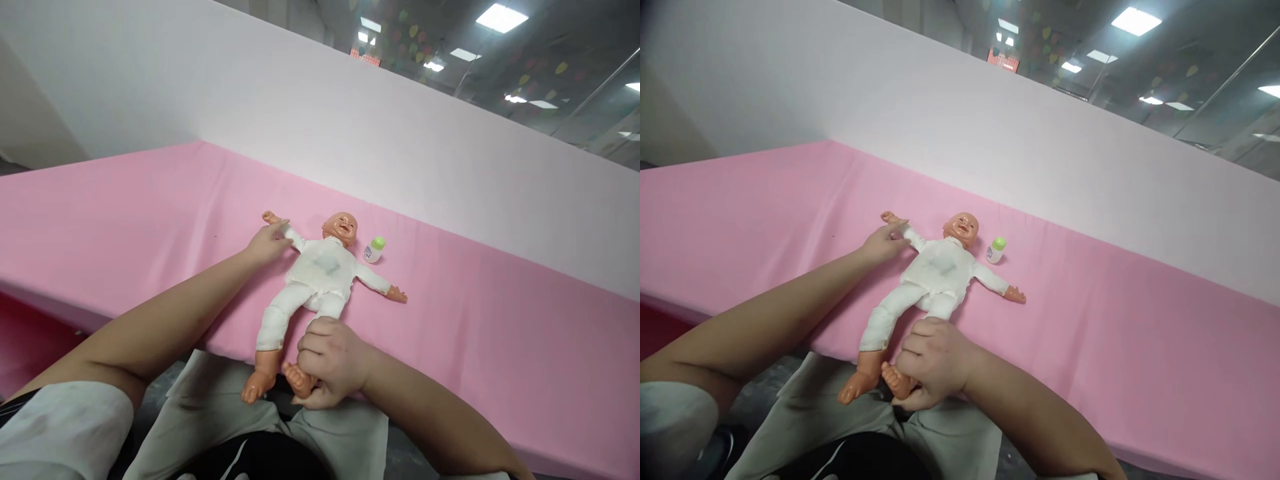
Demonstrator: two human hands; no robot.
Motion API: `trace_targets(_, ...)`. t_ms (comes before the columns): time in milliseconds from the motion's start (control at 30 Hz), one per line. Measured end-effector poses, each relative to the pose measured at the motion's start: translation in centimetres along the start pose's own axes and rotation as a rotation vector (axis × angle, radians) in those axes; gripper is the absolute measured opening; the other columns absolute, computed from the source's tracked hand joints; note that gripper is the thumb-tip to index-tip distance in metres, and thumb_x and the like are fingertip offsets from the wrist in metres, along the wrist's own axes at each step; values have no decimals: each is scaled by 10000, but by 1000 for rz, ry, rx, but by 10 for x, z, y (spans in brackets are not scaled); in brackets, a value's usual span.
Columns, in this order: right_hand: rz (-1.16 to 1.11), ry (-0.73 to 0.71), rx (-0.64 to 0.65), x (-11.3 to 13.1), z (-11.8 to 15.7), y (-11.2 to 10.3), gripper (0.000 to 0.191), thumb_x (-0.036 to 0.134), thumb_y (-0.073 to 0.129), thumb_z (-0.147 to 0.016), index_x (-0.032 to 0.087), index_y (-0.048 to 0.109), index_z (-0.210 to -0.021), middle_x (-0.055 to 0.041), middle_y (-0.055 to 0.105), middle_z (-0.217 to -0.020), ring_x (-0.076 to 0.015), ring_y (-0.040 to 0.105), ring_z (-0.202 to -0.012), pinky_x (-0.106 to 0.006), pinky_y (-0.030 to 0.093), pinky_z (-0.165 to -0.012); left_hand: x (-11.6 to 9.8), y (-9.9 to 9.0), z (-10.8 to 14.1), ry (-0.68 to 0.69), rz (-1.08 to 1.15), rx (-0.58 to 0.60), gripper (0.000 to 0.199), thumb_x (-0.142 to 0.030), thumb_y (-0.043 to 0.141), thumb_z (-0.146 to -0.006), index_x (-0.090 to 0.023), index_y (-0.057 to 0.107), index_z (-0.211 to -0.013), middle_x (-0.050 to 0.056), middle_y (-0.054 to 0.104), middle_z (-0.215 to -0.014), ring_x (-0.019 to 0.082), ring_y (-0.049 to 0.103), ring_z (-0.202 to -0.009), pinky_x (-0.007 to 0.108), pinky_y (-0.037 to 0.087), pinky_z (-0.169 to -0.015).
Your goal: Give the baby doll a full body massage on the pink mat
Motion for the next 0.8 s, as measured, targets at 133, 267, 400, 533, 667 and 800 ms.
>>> trace_targets(133, -42, -5, 5, 2, -4, -1, 329, 571, 671, -864, 252, 624, -803, -8, 665, -745, -181, 571, -679, -381, 527, -663, 18, -6, -5, -138, 138, -58, 715, -378, 685, -865, -227, 556, -1552, 122, 675, -1385, 327, 671, -1235, 456, 540, -1073)
trace_targets(267, 55, 84, -188, -6, 3, -44, 351, 469, 732, -873, 255, 686, -1147, -74, 767, -1101, -243, 720, -1007, -427, 622, -874, -14, -9, 2, 61, 88, -75, 684, -355, 709, -829, -239, 601, -1495, 122, 573, -1499, 324, 614, -1308, 457, 549, -1086)
trace_targets(400, 239, 274, -325, -32, 18, -76, 486, 366, 779, -864, 317, 632, -1324, -107, 689, -1378, -324, 681, -1269, -553, 587, -1080, -56, -7, 21, 353, 116, -24, 604, -343, 672, -845, -219, 645, -1435, 118, 517, -1556, 309, 552, -1392, 409, 578, -1052)
trace_targets(533, 258, 606, -304, -85, 42, -75, 468, 365, 733, -883, 299, 640, -1337, -133, 560, -1565, -396, 544, -1458, -659, 483, -1184, -86, 8, 45, 562, -36, 43, 559, -391, 648, -857, -232, 686, -1392, 112, 508, -1589, 321, 521, -1448, 477, 462, -1211)
trace_targets(667, 126, 755, -280, -115, 56, -62, 583, 415, 664, -934, 228, 544, -1473, -179, 454, -1663, -363, 475, -1532, -606, 453, -1227, -100, 38, 61, 630, -238, 192, 608, -349, 628, -846, -278, 666, -1448, 67, 435, -1681, 333, 421, -1544, 510, 365, -1281)
trace_targets(800, 166, 744, -237, -113, 52, -57, 554, 436, 646, -953, 240, 554, -1463, -166, 463, -1658, -350, 437, -1559, -609, 439, -1236, -106, 51, 66, 685, -284, 277, 576, -322, 611, -859, -277, 690, -1428, 72, 475, -1660, 341, 433, -1540, 523, 357, -1281)
Point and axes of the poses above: each hand's wrist, its own z-axis away from the middle knuckle, its own y-axis out of the palm, x = y × z, the point moved 10 cm from there along -z, towards the middle knuckle
